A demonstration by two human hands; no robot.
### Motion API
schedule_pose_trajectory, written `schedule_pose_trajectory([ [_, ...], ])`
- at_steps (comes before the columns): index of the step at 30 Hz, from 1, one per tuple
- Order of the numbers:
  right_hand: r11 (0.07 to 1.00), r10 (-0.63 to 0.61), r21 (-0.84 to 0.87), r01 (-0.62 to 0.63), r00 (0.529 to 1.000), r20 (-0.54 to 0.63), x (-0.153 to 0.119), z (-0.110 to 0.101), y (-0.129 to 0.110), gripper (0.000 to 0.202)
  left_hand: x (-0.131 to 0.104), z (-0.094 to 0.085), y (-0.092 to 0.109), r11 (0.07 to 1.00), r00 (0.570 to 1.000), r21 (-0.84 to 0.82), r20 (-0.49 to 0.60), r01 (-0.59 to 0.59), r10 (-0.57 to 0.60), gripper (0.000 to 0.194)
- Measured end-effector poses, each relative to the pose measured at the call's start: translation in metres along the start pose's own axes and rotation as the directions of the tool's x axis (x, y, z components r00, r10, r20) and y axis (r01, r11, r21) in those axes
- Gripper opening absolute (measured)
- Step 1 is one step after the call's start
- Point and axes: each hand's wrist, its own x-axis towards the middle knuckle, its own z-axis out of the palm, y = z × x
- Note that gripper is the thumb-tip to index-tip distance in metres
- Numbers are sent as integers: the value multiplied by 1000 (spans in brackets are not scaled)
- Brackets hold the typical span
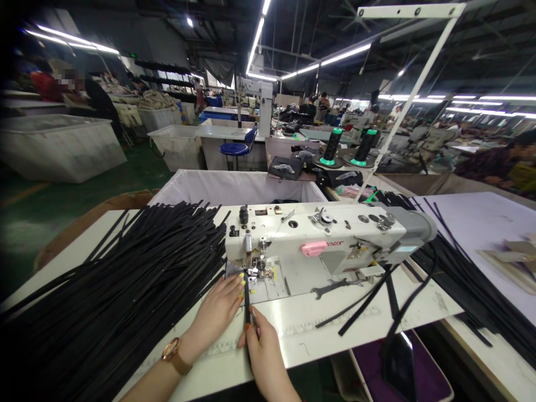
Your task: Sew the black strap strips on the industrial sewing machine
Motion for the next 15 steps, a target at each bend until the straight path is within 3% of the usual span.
schedule_pose_trajectory([
  [15,999,-28,19,29,1000,-10,2,2,-9,33,1,4,-3,998,999,50,23,-31,30,35],
])
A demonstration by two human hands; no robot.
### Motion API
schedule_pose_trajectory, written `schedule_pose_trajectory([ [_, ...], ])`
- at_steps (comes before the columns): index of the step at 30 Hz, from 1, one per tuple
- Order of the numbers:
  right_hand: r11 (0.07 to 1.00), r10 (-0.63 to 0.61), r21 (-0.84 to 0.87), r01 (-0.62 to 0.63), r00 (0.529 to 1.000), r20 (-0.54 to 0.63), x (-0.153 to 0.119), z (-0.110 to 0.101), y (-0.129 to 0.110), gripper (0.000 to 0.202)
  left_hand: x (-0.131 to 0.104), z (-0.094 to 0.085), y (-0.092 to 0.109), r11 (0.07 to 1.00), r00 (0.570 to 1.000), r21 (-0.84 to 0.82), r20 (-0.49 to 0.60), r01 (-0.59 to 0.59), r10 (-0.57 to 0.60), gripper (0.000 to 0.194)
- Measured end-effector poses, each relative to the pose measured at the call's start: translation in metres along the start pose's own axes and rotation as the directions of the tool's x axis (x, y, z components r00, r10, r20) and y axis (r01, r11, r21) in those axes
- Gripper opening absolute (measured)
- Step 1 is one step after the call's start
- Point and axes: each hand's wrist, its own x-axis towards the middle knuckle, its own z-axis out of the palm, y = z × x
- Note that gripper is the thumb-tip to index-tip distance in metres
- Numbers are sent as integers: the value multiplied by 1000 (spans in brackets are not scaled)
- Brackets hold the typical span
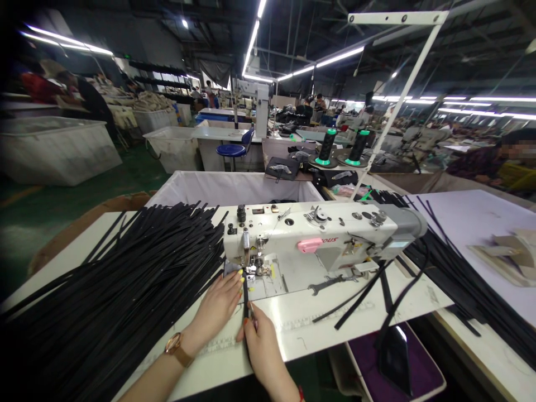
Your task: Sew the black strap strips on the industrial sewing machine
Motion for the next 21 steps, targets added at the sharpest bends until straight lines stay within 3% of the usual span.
schedule_pose_trajectory([
  [9,1000,-2,12,2,1000,3,2,1,1,33,-3,8,-6,999,1000,-36,-1,0,0,37],
  [21,999,-18,26,18,1000,-3,0,0,-3,29,-1,5,-5,999,1000,-54,8,4,-4,36],
])
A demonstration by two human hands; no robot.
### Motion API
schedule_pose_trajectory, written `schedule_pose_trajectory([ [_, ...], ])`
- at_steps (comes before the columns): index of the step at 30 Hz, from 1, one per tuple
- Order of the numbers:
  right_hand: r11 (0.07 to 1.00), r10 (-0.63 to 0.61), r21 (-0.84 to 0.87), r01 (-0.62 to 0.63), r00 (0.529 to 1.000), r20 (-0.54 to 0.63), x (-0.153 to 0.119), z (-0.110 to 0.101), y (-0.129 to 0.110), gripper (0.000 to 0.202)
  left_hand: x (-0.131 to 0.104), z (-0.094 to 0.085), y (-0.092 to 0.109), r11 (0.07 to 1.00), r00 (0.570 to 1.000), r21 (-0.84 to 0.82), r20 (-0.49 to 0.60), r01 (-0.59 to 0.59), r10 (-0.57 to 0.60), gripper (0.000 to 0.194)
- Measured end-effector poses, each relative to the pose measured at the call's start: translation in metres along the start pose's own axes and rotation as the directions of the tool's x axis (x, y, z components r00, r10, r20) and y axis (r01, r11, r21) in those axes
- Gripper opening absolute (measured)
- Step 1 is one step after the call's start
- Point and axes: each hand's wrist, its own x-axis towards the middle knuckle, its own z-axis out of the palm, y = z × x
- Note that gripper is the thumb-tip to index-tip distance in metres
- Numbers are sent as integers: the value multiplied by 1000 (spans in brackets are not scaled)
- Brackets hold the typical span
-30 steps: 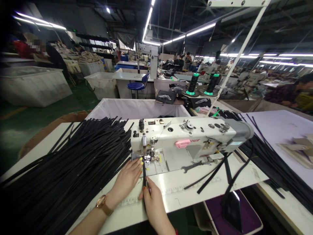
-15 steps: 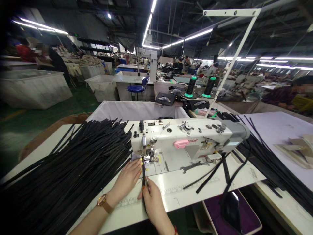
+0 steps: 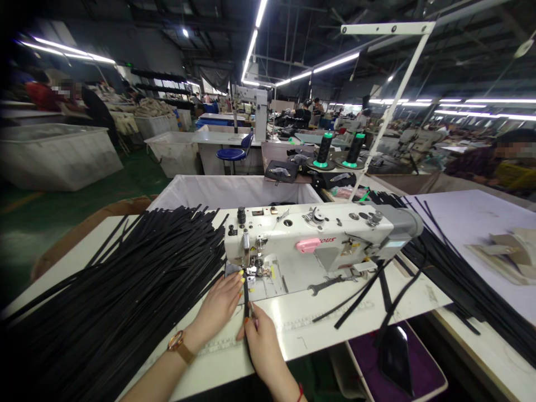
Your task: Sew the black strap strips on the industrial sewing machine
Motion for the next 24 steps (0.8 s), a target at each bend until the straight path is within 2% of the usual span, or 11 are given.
schedule_pose_trajectory([
  [14,992,58,111,-53,998,-40,-6,-5,1,46,-2,5,-1,1000,1000,24,3,6,-6,37],
  [24,999,36,2,-36,999,-10,-17,-11,7,67,0,-11,11,999,999,-3,-7,45,-45,37],
])
